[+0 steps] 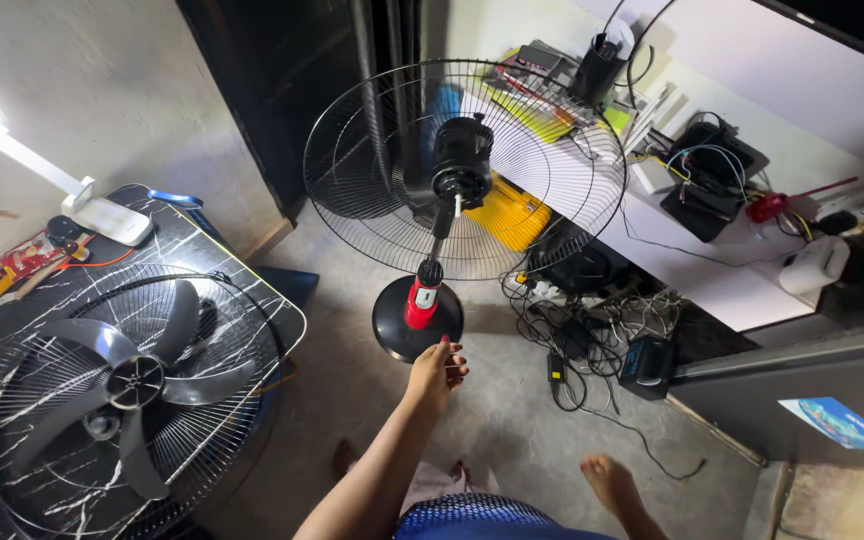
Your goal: The person unplugs a standing electric fan and disassembles it by removing the front grille, fan blades, rear grille, and motor housing. The components are placed on a nearby table and the base is inspected.
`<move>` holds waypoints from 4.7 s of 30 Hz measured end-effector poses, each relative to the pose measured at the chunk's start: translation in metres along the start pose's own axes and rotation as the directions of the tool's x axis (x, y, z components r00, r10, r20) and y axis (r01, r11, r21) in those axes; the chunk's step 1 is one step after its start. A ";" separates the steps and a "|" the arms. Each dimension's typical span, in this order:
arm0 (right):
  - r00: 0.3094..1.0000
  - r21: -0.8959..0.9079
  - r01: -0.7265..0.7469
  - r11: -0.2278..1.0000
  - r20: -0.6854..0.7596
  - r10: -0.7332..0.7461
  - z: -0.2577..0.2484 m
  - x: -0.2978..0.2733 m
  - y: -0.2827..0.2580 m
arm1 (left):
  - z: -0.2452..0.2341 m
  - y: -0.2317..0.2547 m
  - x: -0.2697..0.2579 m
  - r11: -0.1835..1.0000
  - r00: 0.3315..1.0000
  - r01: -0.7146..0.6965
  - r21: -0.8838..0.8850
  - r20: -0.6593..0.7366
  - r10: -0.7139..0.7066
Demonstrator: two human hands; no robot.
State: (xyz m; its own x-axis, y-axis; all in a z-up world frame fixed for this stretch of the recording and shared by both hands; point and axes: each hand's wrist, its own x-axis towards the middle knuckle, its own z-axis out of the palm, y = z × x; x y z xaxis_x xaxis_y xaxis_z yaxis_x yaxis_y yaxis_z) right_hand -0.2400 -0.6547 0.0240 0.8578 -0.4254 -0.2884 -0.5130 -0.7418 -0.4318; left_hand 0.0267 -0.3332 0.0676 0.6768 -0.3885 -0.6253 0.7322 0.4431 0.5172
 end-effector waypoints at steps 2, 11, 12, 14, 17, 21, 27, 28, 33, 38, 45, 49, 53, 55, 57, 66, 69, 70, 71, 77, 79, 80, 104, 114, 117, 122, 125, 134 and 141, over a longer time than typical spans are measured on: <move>0.967 -0.065 0.237 0.969 -0.080 -0.241 -0.023 0.044 -0.030 | 0.018 0.011 -0.001 0.997 0.998 -0.028 0.065 -0.061 0.032; 0.765 0.256 0.642 0.723 -0.274 -0.582 -0.152 0.171 -0.287 | 0.066 0.093 0.054 0.925 0.916 -0.378 0.045 -0.125 0.381; 0.645 0.225 0.762 0.607 -0.337 -0.685 -0.172 0.175 -0.315 | 0.072 0.102 0.063 0.882 0.870 -0.464 0.087 -0.141 0.472; 0.525 0.160 0.848 0.506 -0.383 -0.760 -0.208 0.184 -0.363 | 0.085 0.121 0.084 0.766 0.750 -0.620 0.171 -0.156 0.642; 0.357 0.038 0.926 0.376 -0.409 -0.840 -0.247 0.186 -0.402 | 0.097 0.143 0.112 0.817 0.779 -0.492 0.302 -0.268 0.567; 0.288 -0.037 0.946 0.321 -0.354 -0.890 -0.269 0.205 -0.424 | 0.102 0.175 0.133 0.991 0.992 -0.128 0.044 -0.009 0.129; 0.657 0.261 0.744 0.615 -0.115 -0.745 -0.221 0.253 -0.414 | 0.119 0.208 0.151 0.994 0.956 0.094 -0.050 0.282 -0.077; 0.665 0.248 0.736 0.630 -0.095 -0.741 -0.212 0.263 -0.409 | 0.118 0.211 0.152 0.994 0.953 0.097 -0.057 0.292 -0.076; 0.587 0.255 0.785 0.565 -0.015 -0.809 -0.191 0.298 -0.385 | 0.114 0.210 0.152 0.982 0.910 0.112 -0.149 0.413 -0.041; 0.601 0.267 0.760 0.593 0.058 -0.797 -0.188 0.319 -0.378 | 0.117 0.193 0.173 0.928 0.968 0.130 -0.349 0.247 -0.043; 0.528 0.247 0.810 0.532 0.086 -0.845 -0.193 0.318 -0.392 | 0.128 0.201 0.162 0.992 0.987 -0.100 0.078 -0.121 0.109; 0.412 0.205 0.888 0.412 0.049 -0.910 -0.217 0.304 -0.397 | 0.139 0.219 0.143 0.899 0.967 -0.113 0.423 -0.161 0.197; 0.312 0.178 0.933 0.313 0.037 -0.949 -0.252 0.286 -0.410 | 0.147 0.227 0.139 0.925 0.956 -0.082 0.370 -0.234 0.178; 0.289 0.163 0.942 0.294 0.050 -0.956 -0.275 0.273 -0.413 | 0.147 0.230 0.141 0.941 0.941 -0.048 0.336 -0.300 0.155; 0.278 0.165 0.944 0.287 0.072 -0.958 -0.306 0.262 -0.409 | 0.147 0.228 0.141 0.950 0.926 -0.047 0.309 -0.344 0.158; 0.425 0.524 0.834 0.174 -0.407 -0.809 -0.390 0.367 -0.379 | 0.154 0.221 0.127 0.939 0.876 -0.185 0.291 -0.383 0.292; 0.568 0.669 0.667 0.328 -0.172 -0.805 -0.359 0.487 -0.417 | 0.157 0.223 0.122 0.929 0.872 -0.180 0.322 -0.386 0.303; 0.592 0.727 0.572 0.381 -0.044 -0.805 -0.328 0.517 -0.426 | 0.158 0.223 0.120 0.929 0.871 -0.183 0.322 -0.385 0.305; 0.521 0.681 0.607 0.410 0.048 -0.852 -0.293 0.539 -0.434 | 0.159 0.223 0.118 0.929 0.870 -0.185 0.319 -0.387 0.306; 0.235 0.607 0.650 0.457 0.412 -0.881 -0.172 0.582 -0.442 | 0.169 0.230 0.095 0.884 0.796 -0.311 0.348 -0.413 0.443; 0.281 0.588 0.609 0.532 0.468 -0.838 -0.164 0.580 -0.432 | 0.174 0.230 0.082 0.787 0.740 -0.258 0.561 -0.409 0.534; 0.313 0.574 0.610 0.546 0.458 -0.832 -0.162 0.580 -0.430 | 0.176 0.230 0.076 0.721 0.713 -0.221 0.656 -0.396 0.579; 0.325 0.640 0.658 0.397 0.235 -0.916 -0.153 0.565 -0.417 | 0.147 0.194 0.137 0.833 0.864 -0.491 -0.256 -0.267 0.428; 0.276 0.886 0.363 0.289 0.194 -0.941 -0.126 0.594 -0.402 | 0.186 0.190 0.091 0.215 0.310 -0.402 0.890 -0.089 0.946; 0.160 0.390 0.908 0.154 0.018 -0.987 -0.166 0.555 -0.414 | 0.195 0.194 0.069 0.121 0.298 -0.446 0.887 0.020 0.954; 0.639 0.708 0.480 0.518 0.122 -0.759 -0.321 0.467 -0.418 | 0.190 0.191 0.067 0.025 0.170 -0.478 0.878 0.065 0.983; 0.675 0.693 0.619 0.369 -0.229 -0.701 -0.379 0.376 -0.393 | 0.182 0.183 0.083 0.196 0.188 -0.537 0.820 -0.110 0.976; 0.215 -0.032 0.962 0.272 -0.527 -0.823 -0.273 0.219 -0.403 | 0.144 0.174 0.181 0.779 0.982 -0.041 -0.626 0.121 0.148; 0.398 0.164 0.916 0.366 -0.251 -0.883 -0.226 0.239 -0.402 | 0.130 0.169 0.215 0.813 0.959 -0.189 -0.550 0.076 0.274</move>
State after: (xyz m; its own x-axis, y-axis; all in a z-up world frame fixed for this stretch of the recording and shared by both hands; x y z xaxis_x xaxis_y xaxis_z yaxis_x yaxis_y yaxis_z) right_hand 0.1785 -0.5754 0.3217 0.8016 0.3556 0.4806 0.5929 -0.5762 -0.5625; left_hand 0.3059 -0.4473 0.0962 0.8554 -0.3122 -0.4133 0.4256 0.8784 0.2174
